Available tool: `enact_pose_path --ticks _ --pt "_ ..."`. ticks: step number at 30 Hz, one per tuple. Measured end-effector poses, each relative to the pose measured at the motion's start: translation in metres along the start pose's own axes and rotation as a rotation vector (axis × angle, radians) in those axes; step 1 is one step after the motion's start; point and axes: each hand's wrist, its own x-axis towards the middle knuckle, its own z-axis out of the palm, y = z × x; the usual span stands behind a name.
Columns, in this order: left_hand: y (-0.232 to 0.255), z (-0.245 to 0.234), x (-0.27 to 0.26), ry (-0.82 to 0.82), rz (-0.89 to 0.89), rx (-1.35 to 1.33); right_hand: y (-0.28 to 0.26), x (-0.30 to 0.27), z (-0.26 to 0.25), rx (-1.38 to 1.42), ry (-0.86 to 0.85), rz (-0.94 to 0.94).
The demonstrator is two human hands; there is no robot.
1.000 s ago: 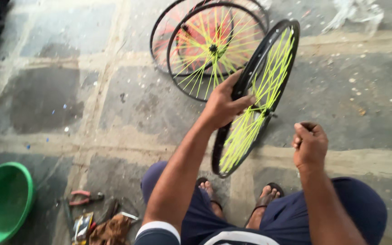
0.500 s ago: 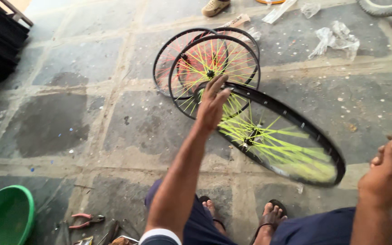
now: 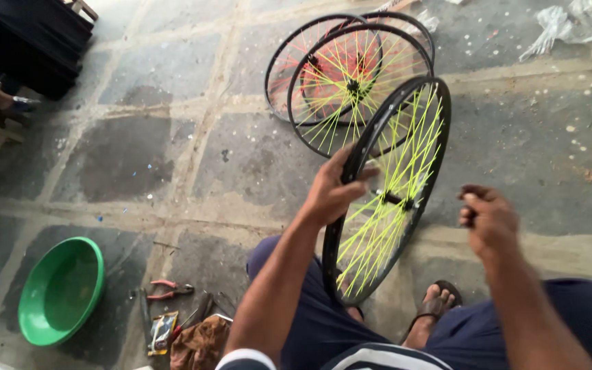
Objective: The person sits on the floor and works on a bicycle wheel with neon green spokes, using a small tool to adjust the rim and spokes. They rotate the wheel to access different sections and continue the adjustment process.
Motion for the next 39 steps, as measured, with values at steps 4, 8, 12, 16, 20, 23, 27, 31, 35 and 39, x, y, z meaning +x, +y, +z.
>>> enact_pose_path --ticks 4,8,12,16,20,23,27,31,35,39 --pt "0.014 0.029 -0.037 0.011 0.048 0.056 0.042 0.041 0.018 -0.185 0.106 -0.05" --pt "0.03 0.068 -0.065 0.09 -0.09 0.14 0.055 0.053 0.025 -0.338 0.055 0.243" --pt "0.032 0.085 -0.079 0.042 -0.02 0.276 0.064 0.047 0.027 -0.287 -0.077 0.372" --pt "0.018 0.088 -0.103 0.035 -0.011 0.465 0.06 0.048 0.026 -0.27 -0.092 0.295" --pt "-0.008 0.093 -0.141 0.184 0.6 0.894 0.043 0.049 0.029 -0.269 0.029 0.009" --pt "-0.028 0.09 -0.153 0.175 0.247 0.495 0.032 0.038 0.042 -0.232 -0.005 -0.164" --pt "-0.037 0.067 -0.128 0.312 -0.058 0.719 0.021 0.011 0.067 -0.635 -0.091 -0.457" --pt "-0.027 0.035 -0.101 0.257 0.082 0.579 0.016 -0.02 0.089 -0.998 -0.204 -0.614" --pt "-0.015 0.007 -0.086 0.286 -0.185 0.565 0.016 -0.043 0.109 -1.173 -0.311 -0.581" --pt "-0.012 -0.042 -0.044 0.261 -0.074 0.312 0.022 -0.059 0.128 -1.298 -0.407 -0.637"
